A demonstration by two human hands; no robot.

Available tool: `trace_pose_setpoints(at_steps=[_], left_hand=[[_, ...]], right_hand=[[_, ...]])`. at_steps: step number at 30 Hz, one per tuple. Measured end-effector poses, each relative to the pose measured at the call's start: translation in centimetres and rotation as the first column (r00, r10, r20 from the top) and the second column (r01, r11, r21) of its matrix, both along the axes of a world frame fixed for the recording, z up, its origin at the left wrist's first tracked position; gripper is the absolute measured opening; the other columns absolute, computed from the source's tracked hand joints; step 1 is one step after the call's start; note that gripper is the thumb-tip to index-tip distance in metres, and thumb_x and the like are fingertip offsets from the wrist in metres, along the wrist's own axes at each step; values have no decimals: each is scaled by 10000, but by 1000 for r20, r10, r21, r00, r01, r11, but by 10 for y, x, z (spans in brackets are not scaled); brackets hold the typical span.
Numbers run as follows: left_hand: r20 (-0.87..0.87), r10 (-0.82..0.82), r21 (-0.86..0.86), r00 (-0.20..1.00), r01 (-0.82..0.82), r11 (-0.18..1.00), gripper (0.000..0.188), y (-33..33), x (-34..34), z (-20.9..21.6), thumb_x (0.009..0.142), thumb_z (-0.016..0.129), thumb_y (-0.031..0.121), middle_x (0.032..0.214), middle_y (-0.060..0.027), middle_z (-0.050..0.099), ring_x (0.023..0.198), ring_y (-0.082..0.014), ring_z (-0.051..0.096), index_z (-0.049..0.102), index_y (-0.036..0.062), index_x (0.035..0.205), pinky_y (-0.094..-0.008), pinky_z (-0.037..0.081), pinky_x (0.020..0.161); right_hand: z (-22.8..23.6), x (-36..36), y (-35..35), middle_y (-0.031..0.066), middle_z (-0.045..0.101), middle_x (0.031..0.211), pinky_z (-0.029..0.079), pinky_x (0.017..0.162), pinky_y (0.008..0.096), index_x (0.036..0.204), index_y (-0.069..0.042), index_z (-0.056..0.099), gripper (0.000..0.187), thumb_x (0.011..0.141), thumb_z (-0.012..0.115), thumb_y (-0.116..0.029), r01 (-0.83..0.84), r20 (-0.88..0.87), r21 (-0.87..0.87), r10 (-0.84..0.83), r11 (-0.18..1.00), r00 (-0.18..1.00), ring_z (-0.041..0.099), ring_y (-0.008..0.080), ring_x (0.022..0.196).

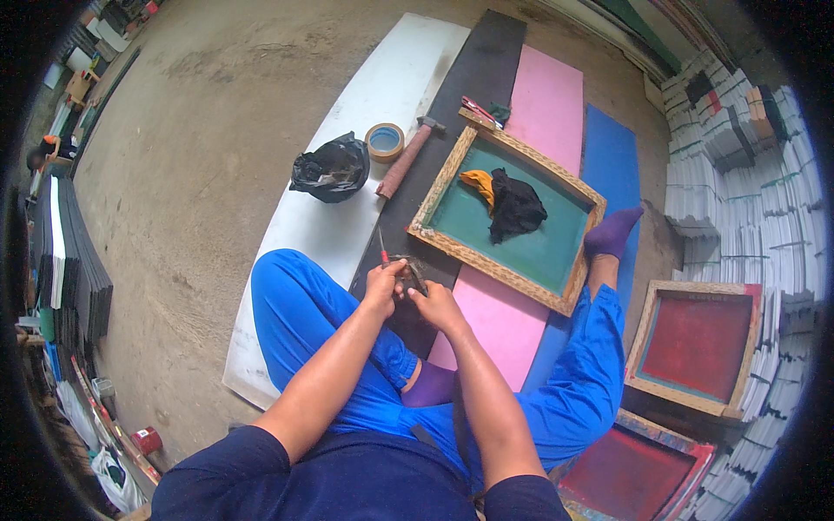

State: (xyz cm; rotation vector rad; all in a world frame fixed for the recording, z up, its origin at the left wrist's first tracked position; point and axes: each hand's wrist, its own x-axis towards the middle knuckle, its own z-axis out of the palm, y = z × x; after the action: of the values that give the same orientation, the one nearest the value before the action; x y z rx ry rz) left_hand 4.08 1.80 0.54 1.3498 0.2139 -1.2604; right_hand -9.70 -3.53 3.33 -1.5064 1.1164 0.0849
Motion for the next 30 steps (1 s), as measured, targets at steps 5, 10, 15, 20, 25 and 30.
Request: trace_pose_setpoints(at_steps=[5,10,15,20,25,30], left_hand=[[200,63,106,978,-85,991,221,-2,-2,0,866,744,251,638,-3,569,390,-94,438,626,66,836,-264,327,355],[268,66,172,961,-115,978,282,-3,-4,4,864,756,273,566,16,502,373,-101,423,585,77,754,-268,309,344],[257,11,114,966,-42,993,291,-4,-5,3,868,746,312,604,11,528,384,-96,413,595,84,768,-275,312,361],[230,15,129,973,-46,991,299,-7,-8,9,888,727,290,576,18,493,371,-95,408,563,94,732,-276,299,349],[245,18,118,969,-48,992,282,-10,-8,9,896,721,275,569,19,490,367,-95,408,578,86,743,-277,300,345],[232,24,113,973,-51,992,273,-12,-9,5,892,718,296,629,12,528,383,-88,403,604,77,774,-272,304,361]], right_hand=[[-11,-9,0,86,663,917,547,639,333,1116,-26,584,314,991,580,-314,101,108,373,-152,922,983,672,170,746],[-9,-10,-28,97,658,911,553,637,352,1108,-21,569,303,987,572,-300,193,44,253,-210,948,977,672,184,750],[15,0,-61,77,634,850,518,568,354,1063,-18,566,312,979,570,-318,189,-56,195,-181,962,982,655,179,690],[19,8,-78,96,632,832,516,548,368,1083,8,551,353,974,576,-326,157,-128,197,-133,968,983,655,197,659],[15,13,-85,118,632,813,512,518,386,1088,30,540,375,969,586,-322,159,-138,237,-129,958,982,654,217,630],[31,14,-80,122,627,808,510,505,399,1068,35,551,373,970,587,-323,157,-173,231,-118,960,978,656,237,631]])
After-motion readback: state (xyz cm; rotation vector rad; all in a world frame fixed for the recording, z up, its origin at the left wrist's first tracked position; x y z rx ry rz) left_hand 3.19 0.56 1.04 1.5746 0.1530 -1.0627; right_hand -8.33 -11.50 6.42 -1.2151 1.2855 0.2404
